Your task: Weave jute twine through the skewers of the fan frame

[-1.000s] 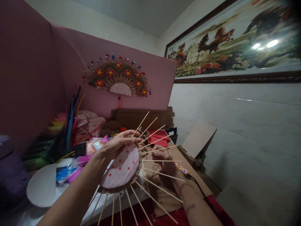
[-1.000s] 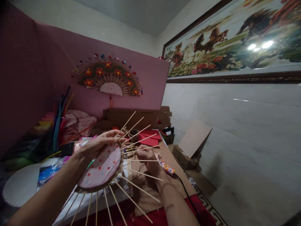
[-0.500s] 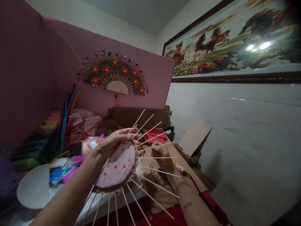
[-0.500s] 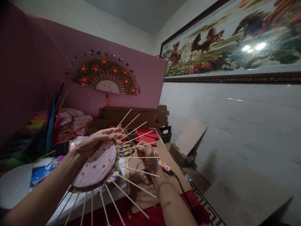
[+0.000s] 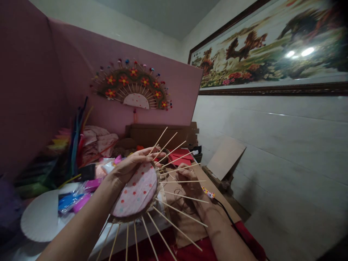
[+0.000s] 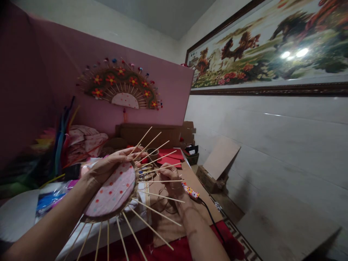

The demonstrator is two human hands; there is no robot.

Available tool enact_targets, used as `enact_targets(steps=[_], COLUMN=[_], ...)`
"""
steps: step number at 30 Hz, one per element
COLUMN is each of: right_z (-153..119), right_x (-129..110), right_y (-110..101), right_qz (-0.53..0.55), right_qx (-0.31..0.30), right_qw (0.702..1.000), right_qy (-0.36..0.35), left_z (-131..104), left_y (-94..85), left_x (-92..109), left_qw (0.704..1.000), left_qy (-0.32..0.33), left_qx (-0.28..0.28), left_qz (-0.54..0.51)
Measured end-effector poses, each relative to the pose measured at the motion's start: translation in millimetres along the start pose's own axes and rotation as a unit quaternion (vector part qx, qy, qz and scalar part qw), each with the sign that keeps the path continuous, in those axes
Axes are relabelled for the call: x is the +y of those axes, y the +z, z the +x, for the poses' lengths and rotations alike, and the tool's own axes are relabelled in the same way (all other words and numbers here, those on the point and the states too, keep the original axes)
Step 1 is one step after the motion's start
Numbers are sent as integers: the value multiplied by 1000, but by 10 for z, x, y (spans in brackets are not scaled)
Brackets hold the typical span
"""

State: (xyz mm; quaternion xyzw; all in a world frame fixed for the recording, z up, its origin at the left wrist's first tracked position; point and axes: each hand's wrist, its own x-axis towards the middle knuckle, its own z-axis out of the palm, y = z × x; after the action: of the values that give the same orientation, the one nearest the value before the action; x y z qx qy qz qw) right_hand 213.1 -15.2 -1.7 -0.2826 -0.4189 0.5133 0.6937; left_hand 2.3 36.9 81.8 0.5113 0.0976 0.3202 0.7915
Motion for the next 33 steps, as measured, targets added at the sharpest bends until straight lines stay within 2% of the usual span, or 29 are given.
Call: enact_targets(steps=[5, 13, 18, 22, 26, 33], right_z=[-92, -741, -894, -861, -725, -75], right_x=[-28, -201, -245, -241, -190, -30], right_y=[45, -12, -89, -52, -30, 25], right_qz=[-6, 11, 47, 46, 23, 9], right_qx=[42, 71, 85, 103, 87, 59], right_qw=[999, 997, 995, 993, 996, 998], right_qy=[-8, -10, -10, -20, -22, 2], left_z=[-9, 0, 13, 24, 27, 33], left_y=[27, 13, -10, -1, -4, -65], left_x=[6, -9, -21, -30, -37, -1], left_qw=[1000, 1000, 999, 999, 999, 998], left_qy=[8, 8, 26, 36, 30, 27], left_qx=[0, 15, 27, 32, 21, 39], left_qz=[-10, -10, -13, -13, -24, -42])
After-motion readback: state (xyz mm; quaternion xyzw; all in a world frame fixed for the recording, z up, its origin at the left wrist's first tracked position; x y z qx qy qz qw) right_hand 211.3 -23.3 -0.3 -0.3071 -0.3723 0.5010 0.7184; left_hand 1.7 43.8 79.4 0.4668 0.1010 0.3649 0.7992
